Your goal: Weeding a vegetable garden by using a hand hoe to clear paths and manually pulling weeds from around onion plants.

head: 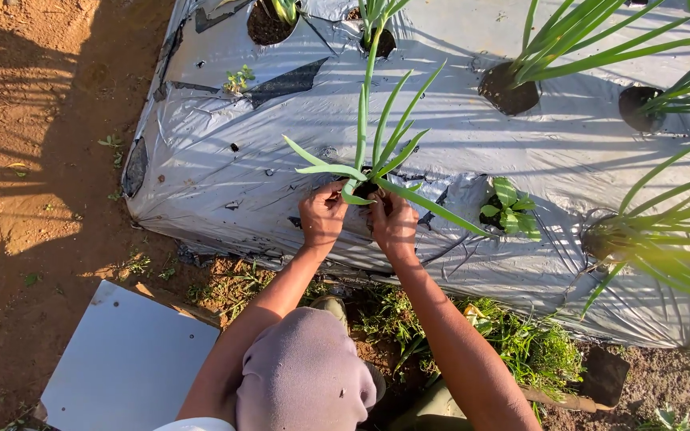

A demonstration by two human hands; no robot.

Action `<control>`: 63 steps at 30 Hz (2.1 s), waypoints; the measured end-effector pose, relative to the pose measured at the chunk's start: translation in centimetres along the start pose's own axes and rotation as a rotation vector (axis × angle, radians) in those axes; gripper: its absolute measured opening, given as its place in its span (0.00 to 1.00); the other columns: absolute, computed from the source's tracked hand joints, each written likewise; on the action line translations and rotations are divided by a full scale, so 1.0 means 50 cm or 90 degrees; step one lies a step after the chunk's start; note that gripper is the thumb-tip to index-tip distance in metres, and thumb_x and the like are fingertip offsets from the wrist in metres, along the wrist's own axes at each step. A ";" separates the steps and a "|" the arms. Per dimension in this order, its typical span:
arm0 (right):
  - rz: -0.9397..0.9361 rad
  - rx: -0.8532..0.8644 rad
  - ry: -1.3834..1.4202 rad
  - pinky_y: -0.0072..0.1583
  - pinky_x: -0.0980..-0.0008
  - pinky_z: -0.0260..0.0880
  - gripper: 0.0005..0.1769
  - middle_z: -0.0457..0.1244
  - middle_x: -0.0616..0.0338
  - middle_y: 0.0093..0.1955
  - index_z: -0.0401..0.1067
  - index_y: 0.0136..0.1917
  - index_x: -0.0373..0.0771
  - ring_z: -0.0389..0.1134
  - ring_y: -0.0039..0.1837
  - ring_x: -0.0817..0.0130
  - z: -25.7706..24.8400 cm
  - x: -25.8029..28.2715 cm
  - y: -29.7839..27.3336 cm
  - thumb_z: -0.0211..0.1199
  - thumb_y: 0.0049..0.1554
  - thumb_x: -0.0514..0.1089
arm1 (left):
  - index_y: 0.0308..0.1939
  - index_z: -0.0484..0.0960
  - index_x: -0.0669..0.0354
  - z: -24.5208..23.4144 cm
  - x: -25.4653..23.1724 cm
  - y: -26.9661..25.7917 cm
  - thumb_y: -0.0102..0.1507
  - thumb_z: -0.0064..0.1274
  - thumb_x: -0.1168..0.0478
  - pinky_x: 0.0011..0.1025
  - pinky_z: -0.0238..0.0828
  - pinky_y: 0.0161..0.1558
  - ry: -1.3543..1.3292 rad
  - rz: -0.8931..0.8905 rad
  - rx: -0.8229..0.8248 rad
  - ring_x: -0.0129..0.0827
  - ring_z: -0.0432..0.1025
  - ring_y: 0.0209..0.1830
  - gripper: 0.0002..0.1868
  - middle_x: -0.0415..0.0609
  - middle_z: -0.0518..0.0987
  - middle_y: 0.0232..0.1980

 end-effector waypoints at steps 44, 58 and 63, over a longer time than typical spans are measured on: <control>-0.084 0.012 -0.127 0.44 0.53 0.73 0.15 0.68 0.51 0.31 0.77 0.36 0.42 0.74 0.42 0.47 -0.018 -0.008 0.037 0.66 0.57 0.54 | 0.40 0.87 0.47 -0.054 0.009 -0.064 0.59 0.65 0.63 0.35 0.82 0.33 0.125 0.142 0.190 0.40 0.80 0.33 0.07 0.45 0.83 0.33; -0.059 0.077 -0.379 0.42 0.48 0.77 0.13 0.68 0.52 0.31 0.77 0.36 0.43 0.74 0.40 0.47 0.015 0.013 0.049 0.66 0.50 0.54 | 0.33 0.84 0.47 -0.024 0.023 -0.087 0.58 0.66 0.59 0.30 0.78 0.37 0.127 0.340 0.242 0.34 0.77 0.36 0.05 0.40 0.81 0.31; -0.077 0.104 -0.428 0.43 0.48 0.78 0.11 0.69 0.52 0.31 0.78 0.39 0.41 0.75 0.40 0.48 0.040 -0.010 0.065 0.64 0.51 0.50 | 0.35 0.85 0.47 -0.029 -0.015 -0.080 0.59 0.63 0.60 0.29 0.79 0.39 0.113 0.338 0.228 0.34 0.78 0.37 0.02 0.41 0.83 0.33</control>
Point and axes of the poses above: each hand's wrist, its own y-axis towards the middle knuckle, its own z-axis out of the palm, x = y × z, the point moved 1 cm from there along y, towards the middle knuckle
